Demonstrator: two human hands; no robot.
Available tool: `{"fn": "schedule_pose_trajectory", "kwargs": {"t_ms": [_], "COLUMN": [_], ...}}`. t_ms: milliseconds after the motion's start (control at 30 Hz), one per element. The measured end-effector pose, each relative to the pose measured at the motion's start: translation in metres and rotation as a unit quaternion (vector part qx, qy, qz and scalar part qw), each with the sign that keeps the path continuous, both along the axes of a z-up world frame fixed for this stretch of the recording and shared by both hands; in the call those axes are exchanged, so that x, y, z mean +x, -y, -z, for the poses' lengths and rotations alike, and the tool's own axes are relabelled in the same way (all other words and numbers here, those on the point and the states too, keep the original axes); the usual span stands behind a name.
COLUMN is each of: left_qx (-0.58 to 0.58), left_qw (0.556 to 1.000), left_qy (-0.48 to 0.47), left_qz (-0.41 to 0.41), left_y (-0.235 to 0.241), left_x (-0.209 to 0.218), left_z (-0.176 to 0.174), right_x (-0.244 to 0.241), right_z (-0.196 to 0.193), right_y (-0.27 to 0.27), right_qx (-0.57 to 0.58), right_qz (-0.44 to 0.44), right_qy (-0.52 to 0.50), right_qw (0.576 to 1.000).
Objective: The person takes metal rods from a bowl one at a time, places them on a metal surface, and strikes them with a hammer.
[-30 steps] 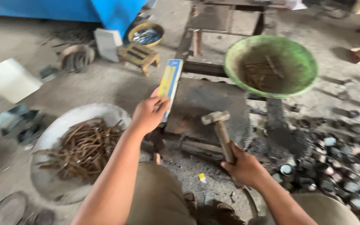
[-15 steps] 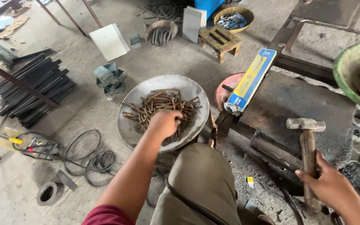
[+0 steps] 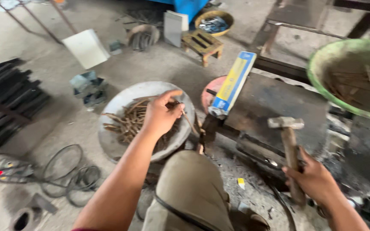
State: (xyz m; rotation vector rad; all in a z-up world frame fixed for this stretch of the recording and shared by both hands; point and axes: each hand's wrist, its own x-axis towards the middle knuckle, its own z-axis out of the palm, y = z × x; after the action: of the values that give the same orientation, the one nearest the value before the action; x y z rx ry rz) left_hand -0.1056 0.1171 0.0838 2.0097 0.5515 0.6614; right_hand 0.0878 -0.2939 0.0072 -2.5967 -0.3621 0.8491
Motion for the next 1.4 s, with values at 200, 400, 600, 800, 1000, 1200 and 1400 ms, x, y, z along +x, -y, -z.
{"fn": "schedule_pose_trajectory", "kwargs": {"t_ms": [200, 400, 600, 800, 1000, 1200, 1400], "left_qx": [-0.261, 0.055, 0.019, 0.054, 0.046, 0.118, 0.153], "left_qw": [0.962, 0.991, 0.993, 0.993, 0.995, 0.99, 0.984], "left_qy": [0.051, -0.12, -0.11, -0.101, -0.083, -0.05, -0.083], "left_qz": [0.064, 0.019, 0.045, 0.014, 0.021, 0.061, 0.043], "left_y": [0.045, 0.098, 0.108, 0.105, 0.124, 0.119, 0.121], "left_x": [0.062, 0.086, 0.084, 0.083, 0.093, 0.095, 0.095], "left_z": [0.029, 0.098, 0.1, 0.099, 0.095, 0.103, 0.096], "right_x": [-0.013, -0.015, -0.013, -0.012, -0.059, -0.077, -0.062], "right_z": [-0.009, -0.011, 0.002, -0.008, -0.078, -0.093, -0.051], "right_y": [-0.016, -0.023, -0.017, -0.019, -0.025, -0.022, -0.055], "right_qx": [0.357, 0.406, 0.429, 0.426, 0.237, 0.325, 0.199], "right_qz": [0.169, 0.237, 0.232, 0.171, 0.026, -0.112, -0.212], "right_qy": [-0.189, -0.275, -0.297, -0.205, 0.175, 0.482, 0.334], "right_qw": [0.899, 0.839, 0.821, 0.865, 0.955, 0.806, 0.897]}}
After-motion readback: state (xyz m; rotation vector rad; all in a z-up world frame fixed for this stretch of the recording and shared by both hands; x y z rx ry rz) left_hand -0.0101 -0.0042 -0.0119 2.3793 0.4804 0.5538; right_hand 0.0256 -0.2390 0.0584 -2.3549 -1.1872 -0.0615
